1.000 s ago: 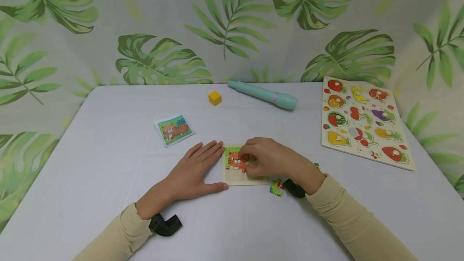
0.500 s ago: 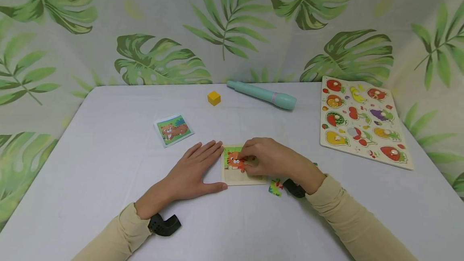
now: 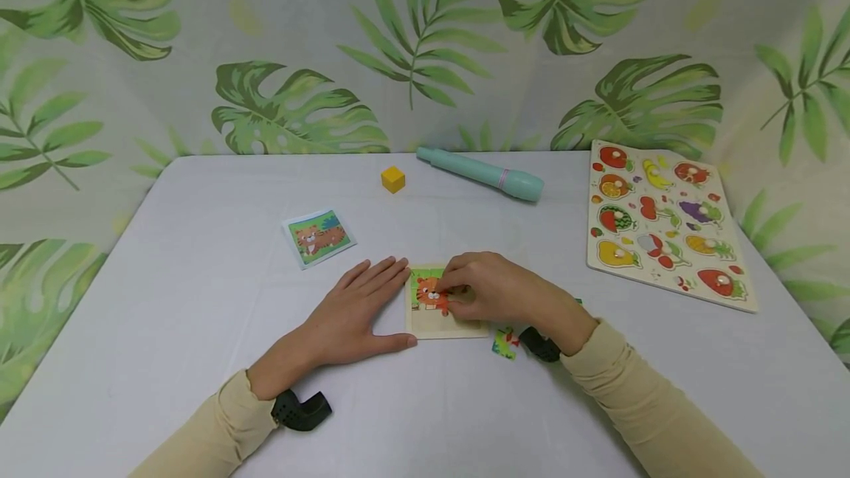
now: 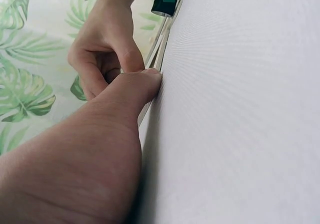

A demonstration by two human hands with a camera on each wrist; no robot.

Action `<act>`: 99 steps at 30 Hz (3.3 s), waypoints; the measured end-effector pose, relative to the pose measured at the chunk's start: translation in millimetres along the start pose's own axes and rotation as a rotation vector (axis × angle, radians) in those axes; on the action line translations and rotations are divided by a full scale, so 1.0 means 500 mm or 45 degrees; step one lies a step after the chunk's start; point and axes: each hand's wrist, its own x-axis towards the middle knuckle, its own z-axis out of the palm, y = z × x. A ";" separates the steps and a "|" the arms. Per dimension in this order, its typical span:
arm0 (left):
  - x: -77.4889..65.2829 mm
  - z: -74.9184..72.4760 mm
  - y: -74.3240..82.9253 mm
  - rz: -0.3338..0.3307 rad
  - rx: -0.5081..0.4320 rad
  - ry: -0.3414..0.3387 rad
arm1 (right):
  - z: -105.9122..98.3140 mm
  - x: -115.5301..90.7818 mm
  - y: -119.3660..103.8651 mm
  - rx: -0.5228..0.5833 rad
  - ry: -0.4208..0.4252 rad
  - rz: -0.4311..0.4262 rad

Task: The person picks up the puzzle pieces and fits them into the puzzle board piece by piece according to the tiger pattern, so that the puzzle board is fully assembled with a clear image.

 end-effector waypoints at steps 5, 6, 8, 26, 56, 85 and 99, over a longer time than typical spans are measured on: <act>-0.002 -0.001 -0.001 -0.004 -0.002 -0.001 | 0.001 0.003 -0.003 0.021 -0.008 -0.008; -0.003 -0.002 -0.001 -0.004 -0.003 0.000 | 0.002 0.004 -0.003 0.022 -0.006 -0.028; -0.004 -0.003 -0.001 -0.002 -0.004 0.003 | 0.003 0.007 -0.007 0.019 0.002 -0.068; -0.004 -0.002 0.001 -0.002 -0.013 -0.003 | -0.033 -0.017 -0.008 0.081 0.028 0.109; -0.005 -0.005 0.001 0.015 0.000 0.011 | -0.074 -0.140 0.035 0.054 0.231 0.170; -0.003 -0.006 0.003 0.002 -0.005 -0.008 | -0.061 -0.207 0.067 -0.006 0.363 0.183; -0.001 -0.005 0.004 0.001 -0.004 -0.010 | -0.058 -0.239 0.083 -0.008 0.374 0.214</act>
